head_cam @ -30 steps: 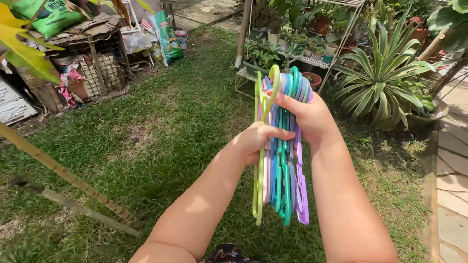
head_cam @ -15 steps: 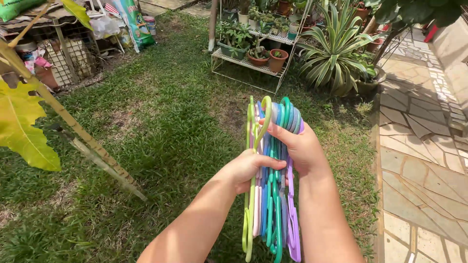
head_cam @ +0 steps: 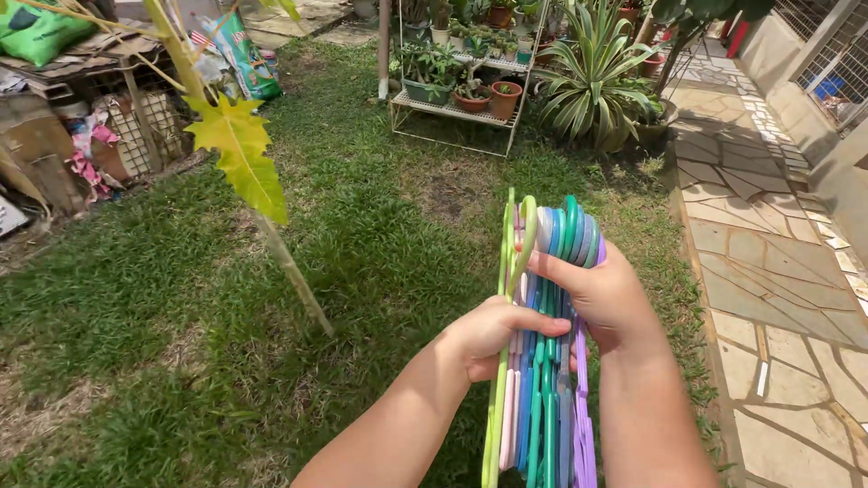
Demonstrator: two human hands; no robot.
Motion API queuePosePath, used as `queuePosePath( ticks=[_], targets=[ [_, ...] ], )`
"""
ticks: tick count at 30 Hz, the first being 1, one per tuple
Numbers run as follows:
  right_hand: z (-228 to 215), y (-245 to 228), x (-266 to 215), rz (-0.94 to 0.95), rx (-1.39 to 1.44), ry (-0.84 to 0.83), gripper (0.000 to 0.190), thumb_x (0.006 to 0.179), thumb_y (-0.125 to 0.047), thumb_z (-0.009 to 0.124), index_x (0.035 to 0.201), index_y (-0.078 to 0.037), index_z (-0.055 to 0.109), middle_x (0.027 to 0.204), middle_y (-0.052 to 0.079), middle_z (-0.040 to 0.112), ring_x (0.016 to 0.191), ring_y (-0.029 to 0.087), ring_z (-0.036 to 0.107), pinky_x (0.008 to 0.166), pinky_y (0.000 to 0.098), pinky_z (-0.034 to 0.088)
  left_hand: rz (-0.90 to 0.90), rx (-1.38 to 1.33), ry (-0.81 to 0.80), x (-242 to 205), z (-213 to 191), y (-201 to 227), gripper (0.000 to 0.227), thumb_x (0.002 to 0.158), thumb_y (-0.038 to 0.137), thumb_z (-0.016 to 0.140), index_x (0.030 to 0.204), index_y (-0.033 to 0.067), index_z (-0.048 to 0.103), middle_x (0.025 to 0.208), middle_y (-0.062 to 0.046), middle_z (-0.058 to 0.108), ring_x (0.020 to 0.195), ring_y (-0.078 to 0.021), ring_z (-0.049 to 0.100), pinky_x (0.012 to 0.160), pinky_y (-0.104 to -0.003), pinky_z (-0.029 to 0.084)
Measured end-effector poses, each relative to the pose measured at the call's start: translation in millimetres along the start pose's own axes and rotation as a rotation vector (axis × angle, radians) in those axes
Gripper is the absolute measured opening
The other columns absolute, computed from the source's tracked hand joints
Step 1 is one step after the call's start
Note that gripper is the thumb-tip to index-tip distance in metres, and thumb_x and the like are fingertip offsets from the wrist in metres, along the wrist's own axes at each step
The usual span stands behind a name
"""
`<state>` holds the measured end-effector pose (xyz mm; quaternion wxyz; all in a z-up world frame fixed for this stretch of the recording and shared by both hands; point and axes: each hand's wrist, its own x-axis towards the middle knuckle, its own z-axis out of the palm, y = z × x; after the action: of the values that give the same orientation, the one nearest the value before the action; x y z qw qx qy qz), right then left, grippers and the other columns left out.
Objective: The person takes clothes from a laundry basket and hangs them on a clothesline using hangers. They handle several garments one at a time, including a patterned top, a colorful dress, and a black shirt, placing each on a hanger and then on the line.
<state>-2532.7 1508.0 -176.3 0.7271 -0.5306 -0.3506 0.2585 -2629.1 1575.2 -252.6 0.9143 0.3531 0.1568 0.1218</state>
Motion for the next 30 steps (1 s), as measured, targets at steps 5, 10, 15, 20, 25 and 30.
queuePosePath(
  ticks=[5, 10, 15, 20, 25, 30],
  targets=[
    [71.1, -16.3, -66.9, -0.002, 0.011, -0.166, 0.020, 0.076, 0.008, 0.082, 0.093, -0.001, 0.076, 0.082, 0.013, 0.076, 0.068, 0.020, 0.073, 0.061, 0.0384, 0.061, 0.136, -0.050, 0.001, -97.2, -23.4, -2.5, 0.049, 0.073, -0.003, 0.089, 0.118, -0.0067, 0.071, 0.096, -0.025, 0.075, 0.085, -0.0428, 0.075, 0.067, -0.060, 0.060],
    [138.4, -15.5, -139.2, -0.042, 0.053, -0.372, 0.017, 0.079, 0.006, 0.081, 0.093, -0.002, 0.075, 0.084, 0.011, 0.076, 0.070, 0.018, 0.072, 0.056, 0.0375, 0.061, 0.243, -0.041, 0.017, -215.8, -43.1, -8.9, 0.051, 0.077, 0.002, 0.089, 0.124, -0.0015, 0.070, 0.103, -0.022, 0.075, 0.091, -0.0419, 0.074, 0.071, -0.059, 0.061],
    [204.6, -6.0, -252.9, -0.064, 0.033, -0.520, 0.021, 0.074, 0.005, 0.085, 0.092, -0.002, 0.077, 0.086, 0.011, 0.077, 0.076, 0.016, 0.073, 0.072, 0.0383, 0.063, 0.354, -0.077, 0.107, -341.2, -78.2, -55.3, 0.054, 0.077, 0.003, 0.090, 0.126, -0.0065, 0.068, 0.102, -0.024, 0.075, 0.086, -0.0420, 0.075, 0.066, -0.058, 0.062],
    [253.6, -0.2, -338.7, -0.016, 0.046, -0.528, 0.017, 0.076, 0.003, 0.084, 0.091, -0.001, 0.077, 0.085, 0.011, 0.078, 0.075, 0.017, 0.073, 0.074, 0.0378, 0.062, 0.316, -0.151, 0.121, -435.6, -100.0, -87.2, 0.054, 0.081, 0.007, 0.090, 0.129, -0.0046, 0.067, 0.102, -0.021, 0.077, 0.086, -0.0369, 0.077, 0.066, -0.054, 0.064],
    [301.5, -14.3, -415.0, -0.008, 0.046, -0.488, 0.015, 0.080, 0.001, 0.082, 0.094, 0.001, 0.077, 0.088, 0.014, 0.078, 0.078, 0.019, 0.073, 0.075, 0.0352, 0.060, 0.126, -0.309, -0.088, -520.3, -130.9, -95.8, 0.035, 0.099, 0.019, 0.078, 0.127, -0.0012, 0.070, 0.112, -0.023, 0.076, 0.101, -0.0379, 0.075, 0.086, -0.059, 0.061],
    [354.8, -23.4, -489.9, -0.023, 0.000, -0.381, 0.014, 0.081, 0.000, 0.082, 0.094, 0.001, 0.077, 0.085, 0.013, 0.077, 0.074, 0.017, 0.071, 0.073, 0.0346, 0.059, -0.059, -0.404, -0.310, -597.7, -166.3, -90.7, 0.030, 0.109, 0.019, 0.069, 0.125, -0.0054, 0.069, 0.117, -0.028, 0.073, 0.109, -0.0424, 0.073, 0.098, -0.062, 0.055]
  ],
)
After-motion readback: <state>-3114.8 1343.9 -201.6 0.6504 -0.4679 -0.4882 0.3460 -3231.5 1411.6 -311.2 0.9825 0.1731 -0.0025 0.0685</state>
